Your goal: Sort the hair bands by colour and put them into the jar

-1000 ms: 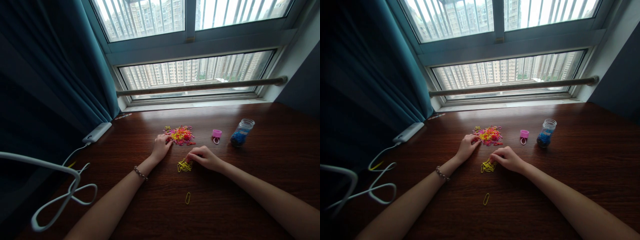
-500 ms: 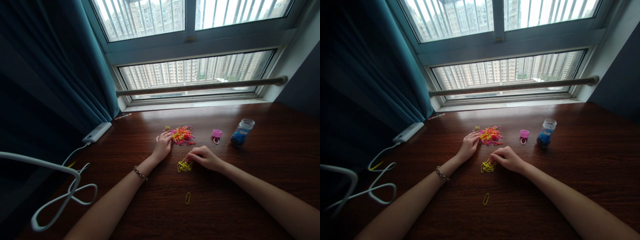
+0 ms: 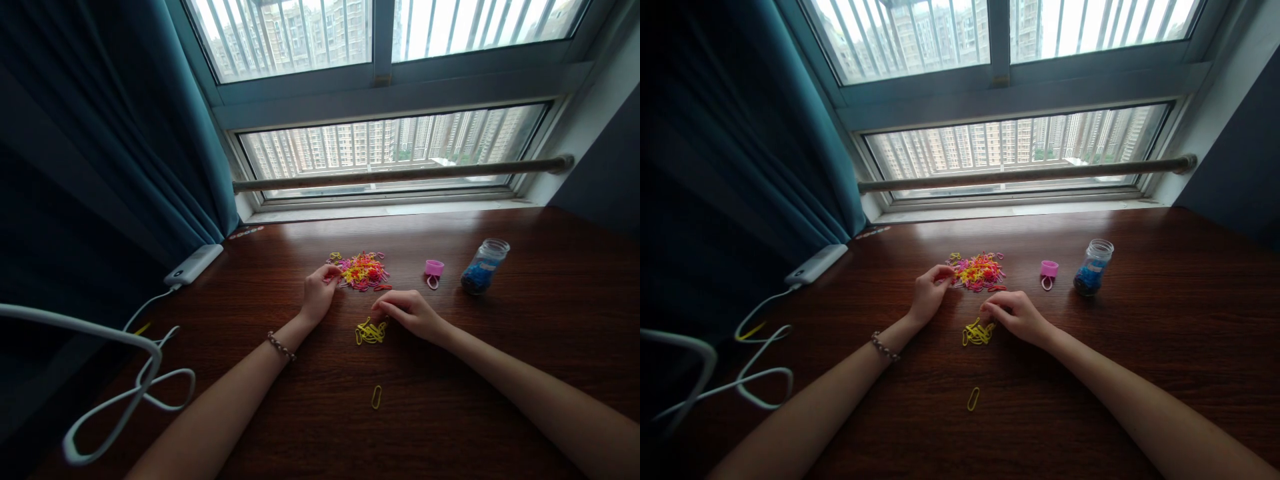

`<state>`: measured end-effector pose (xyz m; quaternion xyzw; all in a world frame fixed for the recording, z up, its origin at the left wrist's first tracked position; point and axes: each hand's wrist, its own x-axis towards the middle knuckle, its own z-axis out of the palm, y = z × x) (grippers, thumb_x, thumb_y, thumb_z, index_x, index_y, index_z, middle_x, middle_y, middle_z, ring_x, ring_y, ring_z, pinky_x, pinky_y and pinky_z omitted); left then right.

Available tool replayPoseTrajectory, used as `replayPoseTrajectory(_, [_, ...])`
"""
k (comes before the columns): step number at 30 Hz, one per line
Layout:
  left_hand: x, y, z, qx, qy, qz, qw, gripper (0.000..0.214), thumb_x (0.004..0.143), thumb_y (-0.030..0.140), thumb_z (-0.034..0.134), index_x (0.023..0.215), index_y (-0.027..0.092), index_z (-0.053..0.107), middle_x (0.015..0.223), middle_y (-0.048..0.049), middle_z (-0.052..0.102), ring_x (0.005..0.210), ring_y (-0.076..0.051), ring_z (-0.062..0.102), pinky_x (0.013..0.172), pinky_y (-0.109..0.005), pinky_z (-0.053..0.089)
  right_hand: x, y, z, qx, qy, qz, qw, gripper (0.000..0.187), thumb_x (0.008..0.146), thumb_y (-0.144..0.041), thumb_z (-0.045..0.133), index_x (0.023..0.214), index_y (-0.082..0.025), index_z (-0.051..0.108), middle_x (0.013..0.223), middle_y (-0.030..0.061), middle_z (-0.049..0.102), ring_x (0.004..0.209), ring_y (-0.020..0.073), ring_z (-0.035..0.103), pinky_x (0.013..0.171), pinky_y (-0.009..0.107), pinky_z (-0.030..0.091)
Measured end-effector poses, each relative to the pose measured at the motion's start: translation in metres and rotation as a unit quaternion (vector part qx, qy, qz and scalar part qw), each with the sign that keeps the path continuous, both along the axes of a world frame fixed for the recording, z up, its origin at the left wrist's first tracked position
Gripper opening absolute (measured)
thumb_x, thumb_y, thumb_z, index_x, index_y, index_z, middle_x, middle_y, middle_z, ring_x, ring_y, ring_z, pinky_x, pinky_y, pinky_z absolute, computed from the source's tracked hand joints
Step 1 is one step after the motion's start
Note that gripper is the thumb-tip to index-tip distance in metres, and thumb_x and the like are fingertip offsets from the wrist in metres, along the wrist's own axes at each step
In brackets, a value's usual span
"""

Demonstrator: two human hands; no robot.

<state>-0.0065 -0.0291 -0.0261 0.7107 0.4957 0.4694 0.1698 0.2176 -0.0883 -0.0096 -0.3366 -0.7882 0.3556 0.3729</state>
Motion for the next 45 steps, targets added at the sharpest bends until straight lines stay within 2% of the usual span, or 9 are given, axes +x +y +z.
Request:
replayPoseTrajectory(6, [0.003, 0.004, -0.003, -0.01, -0.064, -0.041, 0.997, 0.016, 0.076, 0.022, 0.057, 0.092, 0.019, 0.06, 0.087, -0.0032, 0.065, 0.08, -0.015, 0.062, 0.075, -0.03, 0.051, 0.0, 0.007, -0.001, 0.094, -0.034, -0.097, 0.99, 0.021, 0.086, -0.023, 0.044, 0.093, -0.017, 0.063, 0.09, 0.0064, 0.066, 0.084, 0.0168, 0.06, 0.076, 0.029, 0.047])
replayPoseTrajectory(11, [0.002, 0.005, -0.002, 0.034, -0.059, -0.032, 0.997, 0.011, 0.076, 0.021, 0.058, 0.084, 0.018, 0.064, 0.098, -0.0059, 0.061, 0.092, -0.018, 0.058, 0.083, -0.032, 0.048, -0.024, 0.023, 0.003, 0.227, -0.158, -0.079, 0.958, 0.027, 0.085, -0.023, 0.046, 0.109, -0.02, 0.057, 0.108, 0.0081, 0.06, 0.107, 0.0211, 0.048, 0.094, 0.04, 0.038])
replayPoseTrajectory(15, [0.001, 0.006, 0.0, 0.039, -0.063, -0.018, 0.997, 0.009, 0.076, 0.021, 0.057, 0.079, 0.017, 0.065, 0.093, -0.0059, 0.061, 0.091, -0.018, 0.057, 0.083, -0.033, 0.047, -0.05, 0.034, -0.004, 0.253, -0.249, -0.108, 0.929, 0.038, 0.084, -0.03, 0.048, 0.121, -0.021, 0.05, 0.121, 0.0097, 0.053, 0.119, 0.0259, 0.037, 0.099, 0.046, 0.031])
replayPoseTrajectory(22, [0.001, 0.006, 0.002, 0.035, -0.042, 0.031, 0.998, 0.016, 0.082, 0.026, 0.051, 0.074, 0.017, 0.061, 0.09, -0.0066, 0.059, 0.091, -0.019, 0.055, 0.08, -0.032, 0.045, -0.056, 0.04, -0.015, 0.233, -0.272, -0.135, 0.924, 0.033, 0.087, -0.028, 0.042, 0.117, -0.021, 0.053, 0.12, 0.0063, 0.055, 0.121, 0.0259, 0.034, 0.101, 0.047, 0.027])
replayPoseTrajectory(29, [0.003, 0.0, 0.008, 0.051, -0.011, 0.014, 0.999, 0.025, 0.086, 0.027, 0.043, 0.067, 0.016, 0.056, 0.083, -0.0062, 0.057, 0.086, -0.018, 0.052, 0.08, -0.033, 0.042, -0.046, 0.05, -0.02, 0.225, -0.133, -0.144, 0.954, 0.032, 0.088, -0.023, 0.039, 0.113, -0.018, 0.057, 0.113, 0.0073, 0.059, 0.116, 0.0214, 0.042, 0.099, 0.041, 0.033])
replayPoseTrajectory(33, [0.009, -0.016, 0.017, 0.087, 0.06, -0.113, 0.988, 0.026, 0.085, 0.027, 0.044, 0.064, 0.018, 0.055, 0.079, -0.0055, 0.058, 0.084, -0.018, 0.051, 0.081, -0.033, 0.042, -0.041, 0.053, -0.014, 0.198, -0.005, -0.189, 0.962, 0.028, 0.087, -0.024, 0.04, 0.103, -0.019, 0.063, 0.103, 0.0075, 0.063, 0.105, 0.0201, 0.051, 0.095, 0.039, 0.038])
replayPoseTrajectory(39, [0.016, -0.038, 0.027, 0.079, 0.216, -0.315, 0.921, 0.025, 0.084, 0.03, 0.043, 0.068, 0.02, 0.059, 0.084, -0.0068, 0.063, 0.087, -0.02, 0.052, 0.086, -0.036, 0.04, -0.034, 0.051, -0.004, 0.069, 0.098, -0.287, 0.95, 0.022, 0.079, -0.035, 0.054, 0.086, -0.017, 0.064, 0.086, 0.0071, 0.066, 0.078, 0.0193, 0.06, 0.073, 0.033, 0.049])
replayPoseTrajectory(42, [0.013, -0.033, 0.026, 0.083, 0.199, -0.281, 0.935, 0.028, 0.086, 0.028, 0.038, 0.072, 0.02, 0.06, 0.085, -0.0068, 0.063, 0.088, -0.02, 0.053, 0.087, -0.036, 0.039, -0.033, 0.052, -0.003, -0.019, 0.161, -0.273, 0.948, 0.023, 0.073, -0.036, 0.059, 0.081, -0.015, 0.062, 0.077, 0.0059, 0.065, 0.069, 0.0175, 0.061, 0.065, 0.029, 0.05])
replayPoseTrajectory(45, [0.004, -0.016, 0.021, 0.101, 0.144, -0.148, 0.973, 0.025, 0.086, 0.026, 0.041, 0.072, 0.019, 0.06, 0.083, -0.006, 0.062, 0.087, -0.019, 0.053, 0.085, -0.035, 0.04, -0.034, 0.054, 0.001, -0.087, 0.227, -0.235, 0.941, 0.023, 0.068, -0.035, 0.064, 0.079, -0.015, 0.06, 0.073, 0.0039, 0.063, 0.067, 0.016, 0.062, 0.063, 0.028, 0.051])
